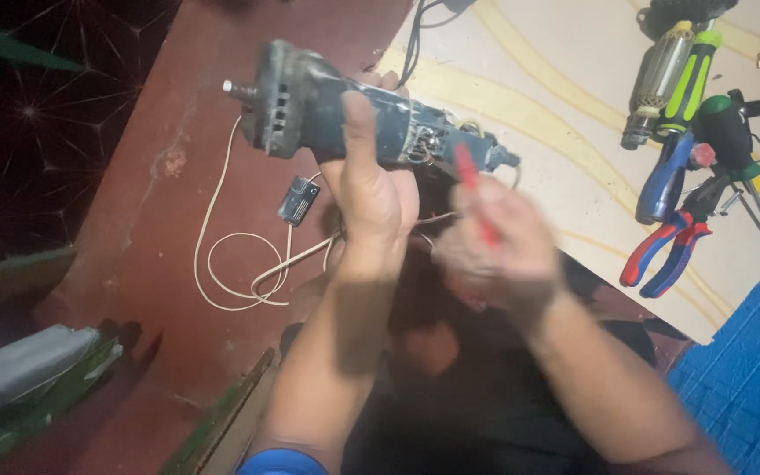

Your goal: The person is repairing or inspecting the internal components of a power tool, likely an angle grinder or sander, using various tools.

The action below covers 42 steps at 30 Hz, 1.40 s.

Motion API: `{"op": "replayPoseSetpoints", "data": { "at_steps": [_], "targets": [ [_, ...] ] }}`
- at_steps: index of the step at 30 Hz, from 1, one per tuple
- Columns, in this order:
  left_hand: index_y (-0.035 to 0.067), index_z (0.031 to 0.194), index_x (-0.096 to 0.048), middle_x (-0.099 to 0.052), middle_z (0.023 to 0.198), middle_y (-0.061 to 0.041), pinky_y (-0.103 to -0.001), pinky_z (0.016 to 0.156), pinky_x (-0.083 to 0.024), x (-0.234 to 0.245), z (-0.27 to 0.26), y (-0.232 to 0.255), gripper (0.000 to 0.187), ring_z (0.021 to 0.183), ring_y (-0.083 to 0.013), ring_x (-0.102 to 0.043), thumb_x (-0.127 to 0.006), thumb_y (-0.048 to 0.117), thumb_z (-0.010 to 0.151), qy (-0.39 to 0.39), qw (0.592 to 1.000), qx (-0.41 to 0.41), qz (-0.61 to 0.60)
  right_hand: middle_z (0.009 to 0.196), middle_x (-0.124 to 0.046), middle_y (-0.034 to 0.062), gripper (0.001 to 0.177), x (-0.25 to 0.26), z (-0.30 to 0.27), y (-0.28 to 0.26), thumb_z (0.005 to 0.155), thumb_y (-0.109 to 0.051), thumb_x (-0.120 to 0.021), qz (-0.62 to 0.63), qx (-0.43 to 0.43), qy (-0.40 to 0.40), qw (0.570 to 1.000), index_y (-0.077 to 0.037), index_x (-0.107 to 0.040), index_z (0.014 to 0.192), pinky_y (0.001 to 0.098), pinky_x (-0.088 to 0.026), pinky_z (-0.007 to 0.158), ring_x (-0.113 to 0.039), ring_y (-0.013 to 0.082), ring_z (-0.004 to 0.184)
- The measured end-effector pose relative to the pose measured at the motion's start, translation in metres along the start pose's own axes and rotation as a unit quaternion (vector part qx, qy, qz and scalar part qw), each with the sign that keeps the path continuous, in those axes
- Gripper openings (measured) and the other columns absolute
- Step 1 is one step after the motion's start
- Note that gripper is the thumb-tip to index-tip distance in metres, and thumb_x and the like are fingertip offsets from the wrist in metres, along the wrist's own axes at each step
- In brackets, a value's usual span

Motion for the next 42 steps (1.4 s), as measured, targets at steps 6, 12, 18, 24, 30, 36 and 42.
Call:
{"op": "replayPoseSetpoints", "data": {
  "at_steps": [6,12,18,24,30,36,42],
  "targets": [
    [0.000,0.127,-0.057,-0.062,0.117,-0.009,-0.044,0.116,-0.049,-0.004,-0.003,0.007,0.047,0.114,-0.0213,-0.061,-0.082,0.029,0.100,-0.051,0.993,-0.101,0.035,0.054,-0.043,0.0007,0.028,-0.015,-0.006,-0.017,0.108,-0.021,-0.046,-0.098,-0.042,0.022,0.994,0.002,-0.060,0.100,0.0278,-0.034,0.040,-0.038,0.0113,0.040],
    [0.000,0.127,-0.057,-0.062,0.118,-0.009,-0.038,0.113,-0.048,-0.008,-0.007,0.008,0.048,0.116,-0.0192,-0.060,-0.082,0.032,0.101,-0.057,0.988,-0.119,0.079,0.055,-0.046,0.0012,0.030,-0.014,-0.003,-0.001,0.111,-0.019,-0.045,-0.128,-0.049,0.028,0.990,0.005,-0.059,0.102,0.0246,-0.033,0.037,-0.036,0.0087,0.040],
    [0.003,0.133,-0.056,-0.061,0.118,-0.008,-0.037,0.108,-0.050,-0.011,-0.008,0.005,0.054,0.112,-0.0175,-0.060,-0.081,0.035,0.098,-0.057,0.985,-0.133,0.095,0.056,-0.049,0.0020,0.026,-0.011,-0.003,-0.001,0.110,-0.020,-0.044,-0.117,-0.016,0.041,0.992,0.003,-0.057,0.107,0.0236,-0.037,0.039,-0.040,0.0081,0.040],
    [-0.004,0.124,-0.057,-0.062,0.117,-0.012,-0.039,0.106,-0.052,0.001,-0.001,0.001,0.043,0.112,-0.0217,-0.061,-0.076,0.031,0.106,-0.040,0.990,-0.119,0.062,0.092,-0.058,0.0030,0.011,0.001,-0.006,-0.003,0.112,-0.012,-0.051,-0.140,0.085,0.012,0.986,-0.002,-0.054,0.116,0.0285,-0.052,0.075,-0.053,0.0090,0.077],
    [-0.004,0.127,-0.060,-0.066,0.121,-0.016,-0.042,0.106,-0.051,-0.013,-0.002,0.007,0.033,0.116,-0.0255,-0.063,-0.063,0.021,0.105,-0.052,0.998,-0.043,-0.003,0.102,-0.060,0.0027,0.027,-0.007,-0.011,-0.051,0.105,-0.017,-0.074,-0.485,0.253,0.120,0.829,-0.002,-0.058,0.120,0.0231,-0.048,0.080,-0.054,0.0066,0.087],
    [-0.003,0.131,-0.054,-0.065,0.124,-0.014,-0.039,0.110,-0.049,-0.021,-0.003,-0.003,0.040,0.119,-0.0226,-0.061,-0.071,0.019,0.102,-0.104,0.994,0.018,0.041,0.105,-0.068,0.0054,0.067,-0.013,0.014,-0.075,0.073,-0.025,-0.096,-0.651,0.220,0.120,0.717,0.000,-0.062,0.125,0.0265,-0.048,0.072,-0.057,0.0102,0.080],
    [-0.006,0.130,-0.056,-0.067,0.120,-0.013,-0.036,0.098,-0.054,-0.016,0.005,-0.009,0.043,0.108,-0.0206,-0.065,-0.073,0.019,0.100,-0.110,0.969,0.053,0.217,0.110,-0.069,0.0052,0.047,0.022,0.020,-0.053,0.076,-0.007,-0.088,-0.346,0.113,0.039,0.931,0.001,-0.064,0.116,0.0301,-0.058,0.096,-0.068,0.0121,0.103]
  ]
}}
Point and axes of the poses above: each hand's wrist, its own z-axis towards the middle knuckle, its own x-axis out of the back of the hand, y = z × x, the point moved 6 cm from there along z, towards the middle knuckle
